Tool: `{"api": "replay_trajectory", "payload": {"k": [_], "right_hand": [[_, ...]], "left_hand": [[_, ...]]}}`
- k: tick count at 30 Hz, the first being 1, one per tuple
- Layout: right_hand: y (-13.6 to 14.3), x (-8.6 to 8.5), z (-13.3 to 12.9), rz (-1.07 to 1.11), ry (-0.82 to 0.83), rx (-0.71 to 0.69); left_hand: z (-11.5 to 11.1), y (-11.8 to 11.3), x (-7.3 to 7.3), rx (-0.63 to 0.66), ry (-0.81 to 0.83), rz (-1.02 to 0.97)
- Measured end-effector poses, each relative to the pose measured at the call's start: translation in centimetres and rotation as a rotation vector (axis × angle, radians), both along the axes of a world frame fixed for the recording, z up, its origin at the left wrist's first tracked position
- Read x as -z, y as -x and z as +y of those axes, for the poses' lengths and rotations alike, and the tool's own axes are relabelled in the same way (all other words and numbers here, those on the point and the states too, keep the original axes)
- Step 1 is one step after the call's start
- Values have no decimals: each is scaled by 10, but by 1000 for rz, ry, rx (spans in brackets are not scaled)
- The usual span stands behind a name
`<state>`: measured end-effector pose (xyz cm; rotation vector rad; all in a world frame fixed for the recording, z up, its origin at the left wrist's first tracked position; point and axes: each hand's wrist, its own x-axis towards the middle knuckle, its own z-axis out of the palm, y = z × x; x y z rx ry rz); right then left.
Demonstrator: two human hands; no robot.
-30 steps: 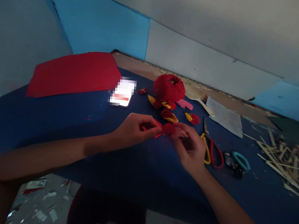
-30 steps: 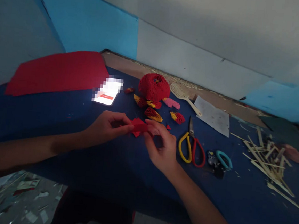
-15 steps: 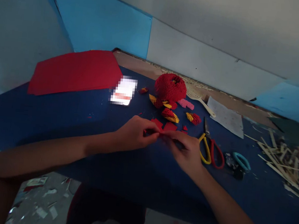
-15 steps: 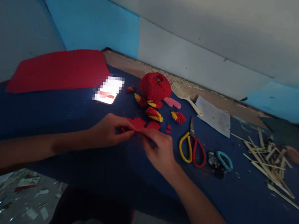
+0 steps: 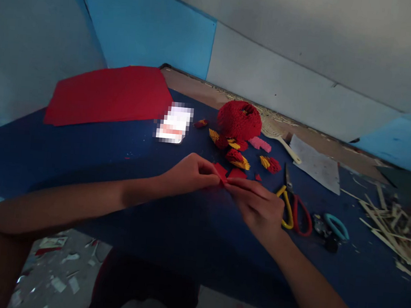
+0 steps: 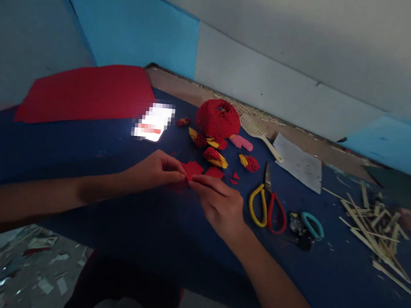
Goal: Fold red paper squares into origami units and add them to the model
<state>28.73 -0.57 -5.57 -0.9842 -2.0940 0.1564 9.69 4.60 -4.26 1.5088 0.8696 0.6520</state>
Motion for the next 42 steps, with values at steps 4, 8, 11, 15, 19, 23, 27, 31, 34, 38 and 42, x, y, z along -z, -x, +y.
{"api": "replay_trajectory", "payload": {"k": [4, 8, 11, 15, 19, 23, 27, 31, 34, 38, 42], "right_hand": [[-1, 0, 2, 15, 24, -23], [0, 0, 2, 8, 35, -38], [2, -3, 1, 42, 91, -32], [8, -3, 2, 224, 262, 72], [11, 1, 5, 352, 387, 99], [7, 1, 4, 306, 427, 43], [2, -3, 2, 81, 375, -36], [2, -2, 1, -21, 270, -110], [5, -1, -1, -82, 246, -185], [9, -2, -3, -73, 190, -222], [6, -3, 0, -41, 73, -172]], "left_hand": [[1, 0, 2, -18, 82, -33], [2, 0, 2, 7, 56, -27], [1, 1, 2, 8, 7, -12], [0, 0, 2, 11, -28, -15], [-2, 0, 4, 24, -82, 2], [-2, 2, 3, 97, -202, 91], [1, 6, 1, 318, -292, 223], [5, 9, -4, 427, -265, 292], [7, 11, -9, 549, -199, 336], [5, 11, -12, 606, -76, 337], [5, 8, -9, 423, -38, 223]]}}
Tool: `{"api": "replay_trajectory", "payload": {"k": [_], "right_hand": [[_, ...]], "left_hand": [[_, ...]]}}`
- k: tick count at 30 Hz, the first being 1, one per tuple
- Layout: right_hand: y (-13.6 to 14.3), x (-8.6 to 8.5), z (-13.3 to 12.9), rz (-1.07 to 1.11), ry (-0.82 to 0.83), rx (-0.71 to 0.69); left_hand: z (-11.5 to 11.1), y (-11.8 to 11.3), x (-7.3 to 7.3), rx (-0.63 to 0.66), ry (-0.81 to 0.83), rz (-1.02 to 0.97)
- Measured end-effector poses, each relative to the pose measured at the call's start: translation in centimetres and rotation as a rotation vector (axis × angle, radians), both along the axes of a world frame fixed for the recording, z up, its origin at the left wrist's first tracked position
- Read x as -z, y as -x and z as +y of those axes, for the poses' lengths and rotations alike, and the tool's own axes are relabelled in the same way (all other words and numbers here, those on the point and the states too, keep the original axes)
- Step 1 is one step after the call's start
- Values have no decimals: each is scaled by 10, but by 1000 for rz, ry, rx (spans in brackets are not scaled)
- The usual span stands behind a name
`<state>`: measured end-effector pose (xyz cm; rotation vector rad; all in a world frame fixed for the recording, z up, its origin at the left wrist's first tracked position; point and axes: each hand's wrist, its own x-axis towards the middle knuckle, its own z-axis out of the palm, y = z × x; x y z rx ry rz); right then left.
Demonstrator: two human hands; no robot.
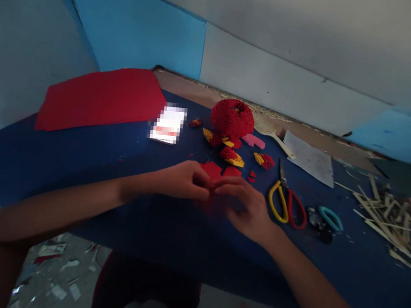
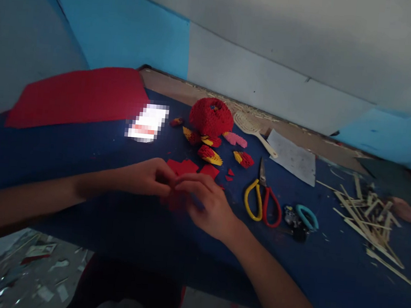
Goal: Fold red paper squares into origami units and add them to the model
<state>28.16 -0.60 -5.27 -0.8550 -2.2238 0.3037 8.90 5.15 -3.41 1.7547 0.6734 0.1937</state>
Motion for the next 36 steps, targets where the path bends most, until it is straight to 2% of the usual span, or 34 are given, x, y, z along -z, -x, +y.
{"api": "replay_trajectory", "payload": {"k": [4, 8, 10, 16, 19, 23, 28, 31, 36], "right_hand": [[-6, -2, 6, -95, -189, 68], [-7, -4, 7, -99, -277, 136], [-5, -5, 6, -20, -219, 177], [4, -1, 3, 223, 174, 313], [7, 3, 1, 269, 242, 377], [9, 5, 0, 328, 297, 384], [15, 5, 2, 523, 435, 361], [16, 5, 4, 636, 458, 361], [13, 2, 3, 594, 482, 359]], "left_hand": [[2, -2, 3, -241, 51, -129], [2, -3, 2, -319, 72, -156], [1, -3, 3, -318, 21, -177], [-8, -4, 5, -262, -160, -146], [-11, -4, 6, -254, -250, -115], [-13, -5, 7, -295, -321, -88], [-14, -9, 11, -401, -254, -129], [-14, -11, 12, -429, -186, -153], [-12, -11, 10, -392, -47, -212]]}}
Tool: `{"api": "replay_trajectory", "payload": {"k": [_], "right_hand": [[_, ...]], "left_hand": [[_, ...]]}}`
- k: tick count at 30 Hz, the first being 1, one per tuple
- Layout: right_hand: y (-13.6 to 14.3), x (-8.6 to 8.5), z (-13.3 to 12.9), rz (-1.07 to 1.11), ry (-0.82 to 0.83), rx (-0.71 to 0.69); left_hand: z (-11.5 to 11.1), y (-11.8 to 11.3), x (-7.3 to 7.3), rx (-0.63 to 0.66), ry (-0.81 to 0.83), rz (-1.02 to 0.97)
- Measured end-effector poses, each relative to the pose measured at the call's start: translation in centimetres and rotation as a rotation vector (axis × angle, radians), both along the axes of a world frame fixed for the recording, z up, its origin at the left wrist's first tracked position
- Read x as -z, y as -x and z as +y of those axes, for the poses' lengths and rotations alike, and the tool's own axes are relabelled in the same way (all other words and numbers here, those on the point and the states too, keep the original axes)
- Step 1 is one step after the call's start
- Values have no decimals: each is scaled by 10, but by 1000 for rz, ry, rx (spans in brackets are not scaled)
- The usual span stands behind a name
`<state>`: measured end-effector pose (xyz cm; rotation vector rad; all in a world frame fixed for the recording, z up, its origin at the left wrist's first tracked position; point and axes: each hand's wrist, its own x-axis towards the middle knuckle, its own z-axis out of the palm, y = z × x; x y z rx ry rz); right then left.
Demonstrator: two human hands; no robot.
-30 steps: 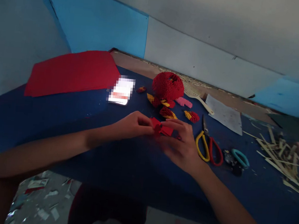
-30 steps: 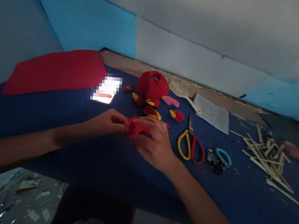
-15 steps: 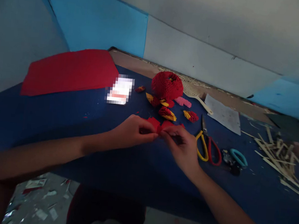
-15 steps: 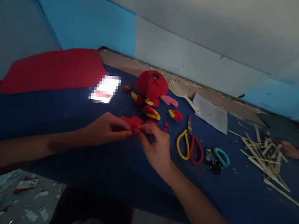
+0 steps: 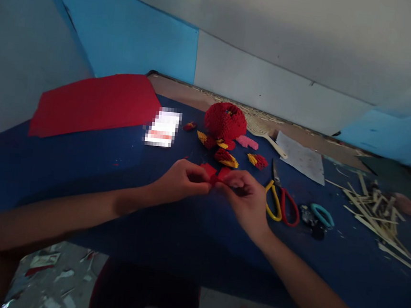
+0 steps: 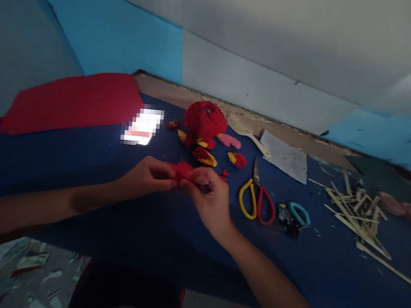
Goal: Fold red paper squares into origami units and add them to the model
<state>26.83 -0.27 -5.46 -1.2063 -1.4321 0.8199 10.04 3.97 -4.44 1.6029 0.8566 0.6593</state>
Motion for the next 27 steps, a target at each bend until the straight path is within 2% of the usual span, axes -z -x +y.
{"api": "replay_trajectory", "payload": {"k": [5, 10, 12, 14, 16, 19, 21, 24, 27], "right_hand": [[-9, -6, 4, -60, 124, -137], [-14, -6, 6, -194, 118, -283], [-15, -5, 5, -272, 59, -275], [-16, -4, 4, -341, -78, -236], [-19, -5, 4, -446, -308, -207], [-27, -7, 6, -638, -674, -167], [-34, -9, 7, -745, -851, -166], [-42, -12, 7, -868, -1015, -254], [-45, -13, 6, -937, -1029, -305]], "left_hand": [[4, 4, -3, 41, 57, 1], [6, 8, -2, 138, -54, 142], [6, 8, -3, 165, -77, 147], [6, 7, -5, 149, -9, 107], [7, 7, -7, 146, 152, 61], [10, 7, -7, 272, 409, 12], [12, 9, -5, 340, 523, -18], [13, 10, -4, 336, 601, -29], [10, 9, -7, 348, 567, 2]]}}
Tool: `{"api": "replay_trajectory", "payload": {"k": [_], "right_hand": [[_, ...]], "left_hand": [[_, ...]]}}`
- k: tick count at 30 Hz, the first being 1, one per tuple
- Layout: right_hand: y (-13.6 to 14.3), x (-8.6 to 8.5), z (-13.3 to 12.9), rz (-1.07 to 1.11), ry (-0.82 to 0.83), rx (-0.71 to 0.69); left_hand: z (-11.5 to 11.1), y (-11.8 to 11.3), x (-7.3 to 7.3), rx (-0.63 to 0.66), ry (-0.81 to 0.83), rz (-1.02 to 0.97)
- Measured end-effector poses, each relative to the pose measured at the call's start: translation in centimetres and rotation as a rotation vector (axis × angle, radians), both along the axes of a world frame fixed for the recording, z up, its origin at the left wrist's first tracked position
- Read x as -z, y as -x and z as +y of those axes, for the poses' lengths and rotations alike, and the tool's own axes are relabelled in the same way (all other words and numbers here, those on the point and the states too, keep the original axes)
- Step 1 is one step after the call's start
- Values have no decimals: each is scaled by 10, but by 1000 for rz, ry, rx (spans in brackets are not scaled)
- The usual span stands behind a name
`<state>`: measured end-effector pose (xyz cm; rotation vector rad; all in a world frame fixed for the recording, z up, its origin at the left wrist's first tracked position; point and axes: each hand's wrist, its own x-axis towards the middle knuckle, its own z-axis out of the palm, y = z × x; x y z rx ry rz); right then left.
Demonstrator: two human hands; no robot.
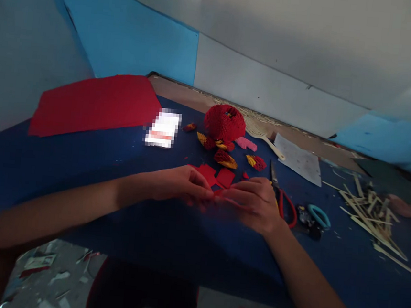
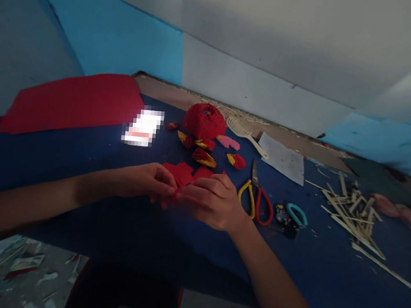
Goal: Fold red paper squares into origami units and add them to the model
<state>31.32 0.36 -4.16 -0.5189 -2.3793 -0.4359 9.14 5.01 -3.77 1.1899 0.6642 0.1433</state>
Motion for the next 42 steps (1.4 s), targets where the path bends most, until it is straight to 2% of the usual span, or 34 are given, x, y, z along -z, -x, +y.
{"api": "replay_trajectory", "payload": {"k": [2, 4, 6, 9, 11, 16, 20, 22, 25, 29, 35, 42], "right_hand": [[2, 0, 0, 11, 30, 22], [7, 2, 2, 85, 139, 81], [13, 4, 4, 235, 376, 182], [22, 7, 6, 489, 831, 278], [26, 9, 5, 589, 1054, 269], [28, 11, 3, 862, 1409, 203], [27, 13, 4, 1113, 1848, 151], [26, 13, 5, 1133, 1935, 140], [26, 11, 5, 1041, 1848, 182], [26, 7, 2, 817, 1526, 238], [30, 6, -5, 570, 1093, 308], [31, 8, -8, 369, 822, 329]], "left_hand": [[-1, -1, -3, -13, -63, 1], [-2, -1, -4, -78, -150, -1], [-2, -1, -4, -151, -234, 8], [-2, -1, -1, -196, -336, 25], [-3, -1, 2, -185, -393, 23], [-3, -1, 4, -188, -556, 15], [-5, 1, 0, -215, -747, 81], [-7, 2, -1, -220, -816, 106], [-9, 2, -2, -219, -860, 114], [-11, 1, 1, -225, -924, 112], [-12, -2, 6, -215, -1174, 153], [-13, -3, 14, -146, -1332, 207]]}}
